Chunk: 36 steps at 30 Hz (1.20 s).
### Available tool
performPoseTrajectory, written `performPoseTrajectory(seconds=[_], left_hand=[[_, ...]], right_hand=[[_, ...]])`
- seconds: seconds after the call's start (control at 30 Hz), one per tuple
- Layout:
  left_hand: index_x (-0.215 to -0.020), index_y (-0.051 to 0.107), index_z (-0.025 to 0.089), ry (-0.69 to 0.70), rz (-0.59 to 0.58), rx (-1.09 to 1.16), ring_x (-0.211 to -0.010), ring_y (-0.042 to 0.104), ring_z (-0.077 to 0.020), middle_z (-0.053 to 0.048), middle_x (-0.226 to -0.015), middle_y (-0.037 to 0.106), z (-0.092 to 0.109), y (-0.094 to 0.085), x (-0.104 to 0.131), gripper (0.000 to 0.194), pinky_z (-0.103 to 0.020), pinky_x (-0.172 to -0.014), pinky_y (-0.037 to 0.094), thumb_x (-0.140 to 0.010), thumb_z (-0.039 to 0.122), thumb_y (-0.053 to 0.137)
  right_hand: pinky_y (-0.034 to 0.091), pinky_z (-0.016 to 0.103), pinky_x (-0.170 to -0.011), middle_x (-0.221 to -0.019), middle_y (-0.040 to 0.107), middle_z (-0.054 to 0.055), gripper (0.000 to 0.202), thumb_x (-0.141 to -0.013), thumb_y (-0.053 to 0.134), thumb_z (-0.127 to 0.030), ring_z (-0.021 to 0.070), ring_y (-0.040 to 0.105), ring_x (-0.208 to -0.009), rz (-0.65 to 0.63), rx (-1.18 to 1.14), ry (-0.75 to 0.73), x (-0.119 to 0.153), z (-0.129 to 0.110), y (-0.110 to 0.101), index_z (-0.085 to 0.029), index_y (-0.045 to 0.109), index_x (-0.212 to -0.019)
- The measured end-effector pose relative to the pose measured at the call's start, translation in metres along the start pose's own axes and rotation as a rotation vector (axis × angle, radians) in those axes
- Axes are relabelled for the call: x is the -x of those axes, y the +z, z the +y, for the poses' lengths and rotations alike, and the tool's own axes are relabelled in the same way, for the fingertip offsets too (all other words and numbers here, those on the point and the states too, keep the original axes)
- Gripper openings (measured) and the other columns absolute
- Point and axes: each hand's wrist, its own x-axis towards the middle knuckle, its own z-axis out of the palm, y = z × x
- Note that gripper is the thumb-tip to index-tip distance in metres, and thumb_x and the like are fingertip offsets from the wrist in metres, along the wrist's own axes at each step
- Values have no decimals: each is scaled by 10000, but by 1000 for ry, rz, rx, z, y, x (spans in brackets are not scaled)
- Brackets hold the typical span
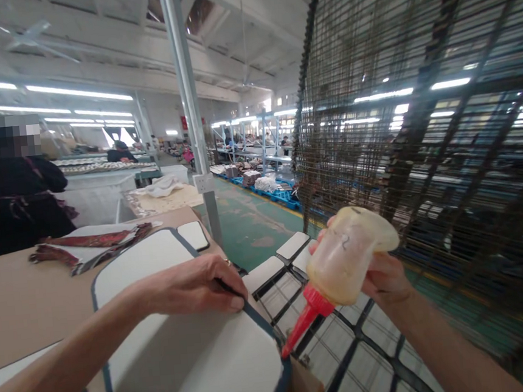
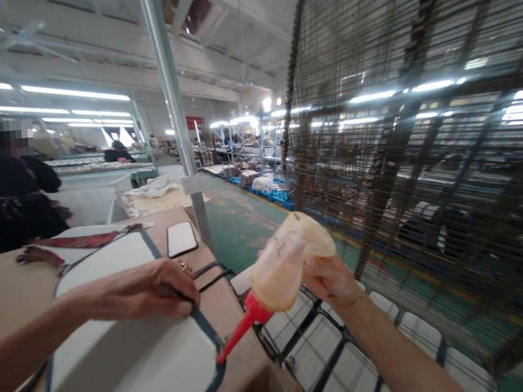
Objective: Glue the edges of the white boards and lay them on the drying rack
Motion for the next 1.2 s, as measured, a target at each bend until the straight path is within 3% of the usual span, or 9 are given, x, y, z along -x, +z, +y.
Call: performPoseTrajectory(seconds=[0.2,0.47,0.73,1.2], left_hand=[[-783,732,147,-52,154,24,-677,518,-144,-20,-699,607,-15,-3,12,341,-215,-613,390,-835,446,577],[-739,625,128,-199,204,48,-648,423,-117,15,-662,476,-39,-6,24,397,-209,-562,283,-856,491,516],[-715,511,159,-238,266,38,-665,397,-121,24,-692,426,-55,-7,35,348,-217,-570,274,-873,465,463],[-698,471,176,-232,248,141,-647,380,-118,34,-681,392,-81,-13,47,367,-206,-562,293,-855,507,469]], right_hand=[[554,500,-829,-947,737,49,493,-523,851,-428,342,686,-893,13,55,-84,1,6,1,-303,694,-973],[463,565,-966,-924,744,72,524,-597,822,-379,370,661,-990,63,7,-212,3,18,21,-290,673,-1091],[459,586,-971,-980,738,77,517,-650,812,-387,376,635,-1045,107,56,-265,2,34,19,-312,658,-1138],[502,555,-934,-844,753,44,428,-591,846,-361,336,699,-848,183,45,-299,-18,51,36,-293,718,-993]])
